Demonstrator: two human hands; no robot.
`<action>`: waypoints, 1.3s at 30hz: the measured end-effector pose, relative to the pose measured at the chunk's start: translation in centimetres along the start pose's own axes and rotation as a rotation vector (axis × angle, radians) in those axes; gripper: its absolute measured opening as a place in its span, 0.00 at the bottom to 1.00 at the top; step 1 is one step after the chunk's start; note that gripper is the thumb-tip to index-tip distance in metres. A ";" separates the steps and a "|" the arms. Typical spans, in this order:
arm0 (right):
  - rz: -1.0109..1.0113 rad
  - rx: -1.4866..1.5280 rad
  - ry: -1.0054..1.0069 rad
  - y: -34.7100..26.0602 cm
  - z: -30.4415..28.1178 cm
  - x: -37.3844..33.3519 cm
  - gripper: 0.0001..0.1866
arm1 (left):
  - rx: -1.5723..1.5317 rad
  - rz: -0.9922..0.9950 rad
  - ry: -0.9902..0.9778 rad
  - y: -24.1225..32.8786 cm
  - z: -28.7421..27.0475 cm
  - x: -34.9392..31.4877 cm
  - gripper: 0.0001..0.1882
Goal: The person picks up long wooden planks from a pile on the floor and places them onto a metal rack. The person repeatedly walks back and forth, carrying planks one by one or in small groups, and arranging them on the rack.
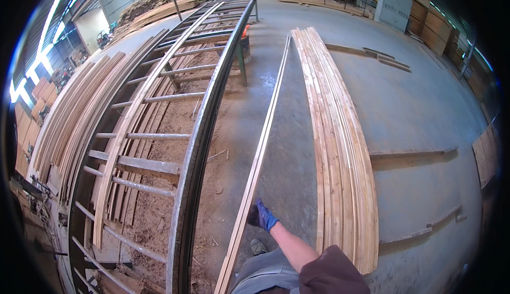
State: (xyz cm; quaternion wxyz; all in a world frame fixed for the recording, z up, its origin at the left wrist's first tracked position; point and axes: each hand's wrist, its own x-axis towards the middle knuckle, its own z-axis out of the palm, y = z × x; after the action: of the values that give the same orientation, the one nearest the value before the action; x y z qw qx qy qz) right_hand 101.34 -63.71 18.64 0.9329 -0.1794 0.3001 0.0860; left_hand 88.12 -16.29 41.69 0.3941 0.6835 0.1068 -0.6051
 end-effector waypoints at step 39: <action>-0.235 -0.210 0.392 -31.5 8.9 17.7 0.32 | 0.585 0.104 0.671 19.1 6.8 5.1 0.18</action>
State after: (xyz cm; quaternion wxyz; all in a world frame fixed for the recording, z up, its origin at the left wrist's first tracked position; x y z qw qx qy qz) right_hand 128.79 -88.37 23.86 0.8366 -0.3224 0.4419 -0.0286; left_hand 96.20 -35.25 45.20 0.1577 0.9290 0.0186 -0.3342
